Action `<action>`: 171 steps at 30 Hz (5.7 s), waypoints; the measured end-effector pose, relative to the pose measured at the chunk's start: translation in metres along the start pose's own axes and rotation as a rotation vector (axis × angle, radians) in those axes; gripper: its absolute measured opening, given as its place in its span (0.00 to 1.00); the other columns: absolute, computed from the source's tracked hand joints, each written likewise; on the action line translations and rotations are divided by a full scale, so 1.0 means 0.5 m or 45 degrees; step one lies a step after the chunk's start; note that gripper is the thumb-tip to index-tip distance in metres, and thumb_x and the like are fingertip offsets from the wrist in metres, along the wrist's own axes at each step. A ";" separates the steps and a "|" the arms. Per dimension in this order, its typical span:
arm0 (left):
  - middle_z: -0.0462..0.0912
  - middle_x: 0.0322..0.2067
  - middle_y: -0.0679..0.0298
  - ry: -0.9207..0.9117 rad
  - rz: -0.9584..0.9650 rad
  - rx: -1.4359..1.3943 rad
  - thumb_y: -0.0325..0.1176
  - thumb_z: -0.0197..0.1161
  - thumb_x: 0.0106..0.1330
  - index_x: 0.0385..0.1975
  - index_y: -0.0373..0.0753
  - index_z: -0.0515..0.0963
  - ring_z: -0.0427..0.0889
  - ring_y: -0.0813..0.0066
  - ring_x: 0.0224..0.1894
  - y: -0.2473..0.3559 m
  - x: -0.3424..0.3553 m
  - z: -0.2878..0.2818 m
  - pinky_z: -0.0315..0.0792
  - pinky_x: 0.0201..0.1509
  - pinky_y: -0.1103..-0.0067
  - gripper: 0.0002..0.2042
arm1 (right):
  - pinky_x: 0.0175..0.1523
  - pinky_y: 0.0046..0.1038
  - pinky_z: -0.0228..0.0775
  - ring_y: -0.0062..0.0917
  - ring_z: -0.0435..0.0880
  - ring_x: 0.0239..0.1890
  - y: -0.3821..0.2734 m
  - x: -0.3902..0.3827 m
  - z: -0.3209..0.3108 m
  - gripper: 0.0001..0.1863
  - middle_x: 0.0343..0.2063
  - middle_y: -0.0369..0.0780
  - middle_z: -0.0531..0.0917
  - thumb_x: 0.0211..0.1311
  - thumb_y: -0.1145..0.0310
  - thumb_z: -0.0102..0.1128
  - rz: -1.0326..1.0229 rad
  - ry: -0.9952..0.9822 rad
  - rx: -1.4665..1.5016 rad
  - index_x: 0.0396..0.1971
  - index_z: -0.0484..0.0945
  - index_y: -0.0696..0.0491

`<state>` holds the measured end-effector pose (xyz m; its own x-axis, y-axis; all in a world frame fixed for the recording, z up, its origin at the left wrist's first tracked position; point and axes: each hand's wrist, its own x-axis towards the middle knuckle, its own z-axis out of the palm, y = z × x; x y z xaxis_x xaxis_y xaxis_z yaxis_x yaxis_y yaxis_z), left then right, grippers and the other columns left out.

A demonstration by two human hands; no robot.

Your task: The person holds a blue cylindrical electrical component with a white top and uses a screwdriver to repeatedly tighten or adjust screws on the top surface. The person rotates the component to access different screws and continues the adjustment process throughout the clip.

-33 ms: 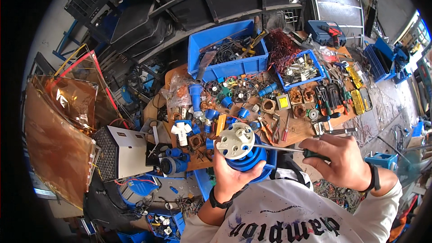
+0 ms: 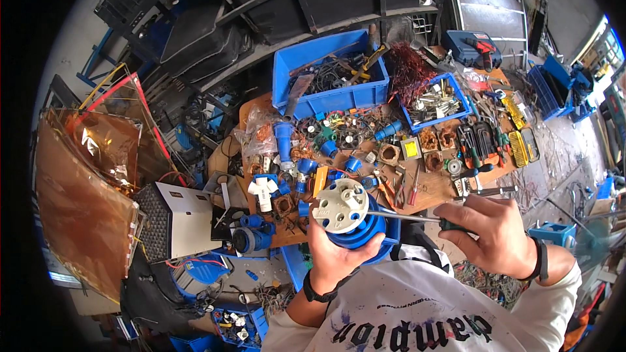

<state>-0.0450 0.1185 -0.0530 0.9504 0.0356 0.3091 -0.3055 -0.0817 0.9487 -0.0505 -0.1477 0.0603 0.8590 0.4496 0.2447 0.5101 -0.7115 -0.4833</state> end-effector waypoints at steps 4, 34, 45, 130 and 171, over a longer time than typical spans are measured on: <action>0.80 0.51 0.55 0.035 0.070 -0.033 0.37 0.85 0.44 0.58 0.31 0.67 0.83 0.67 0.50 0.003 0.005 0.001 0.78 0.55 0.71 0.42 | 0.21 0.27 0.65 0.21 0.71 0.18 0.010 -0.009 0.013 0.25 0.22 0.31 0.68 0.47 0.67 0.73 -0.244 0.177 -0.292 0.50 0.84 0.44; 0.77 0.54 0.49 -0.010 0.290 0.233 0.36 0.87 0.40 0.57 0.36 0.67 0.81 0.53 0.55 -0.010 -0.009 0.007 0.77 0.57 0.64 0.43 | 0.21 0.29 0.68 0.25 0.73 0.17 0.034 -0.058 0.007 0.23 0.20 0.32 0.71 0.50 0.63 0.76 -0.208 0.098 -0.060 0.49 0.84 0.48; 0.77 0.55 0.50 0.029 0.498 0.288 0.37 0.87 0.40 0.58 0.36 0.67 0.80 0.53 0.56 -0.007 0.005 0.009 0.78 0.57 0.64 0.44 | 0.22 0.29 0.68 0.25 0.74 0.18 0.036 -0.063 0.009 0.22 0.21 0.32 0.72 0.51 0.64 0.76 -0.197 0.087 -0.038 0.49 0.84 0.47; 0.70 0.57 0.40 -0.979 -0.778 -2.383 0.55 0.80 0.49 0.72 0.33 0.55 0.77 0.39 0.58 0.009 0.027 0.003 0.75 0.59 0.46 0.55 | 0.37 0.31 0.74 0.35 0.86 0.31 -0.023 -0.017 -0.047 0.19 0.29 0.44 0.85 0.59 0.64 0.74 0.195 0.058 0.464 0.45 0.84 0.60; 0.74 0.50 0.38 -1.193 -0.811 -2.180 0.53 0.82 0.44 0.73 0.27 0.47 0.82 0.35 0.51 -0.005 0.048 -0.040 0.79 0.55 0.50 0.62 | 0.34 0.37 0.79 0.42 0.87 0.30 -0.079 -0.008 -0.047 0.19 0.31 0.46 0.86 0.63 0.68 0.69 0.197 -0.216 0.471 0.52 0.81 0.59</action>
<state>-0.0225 0.1396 -0.0464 0.4867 -0.7832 0.3870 0.8079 0.5720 0.1417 -0.0729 -0.1340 0.0984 0.8890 0.4574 0.0188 0.2994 -0.5500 -0.7797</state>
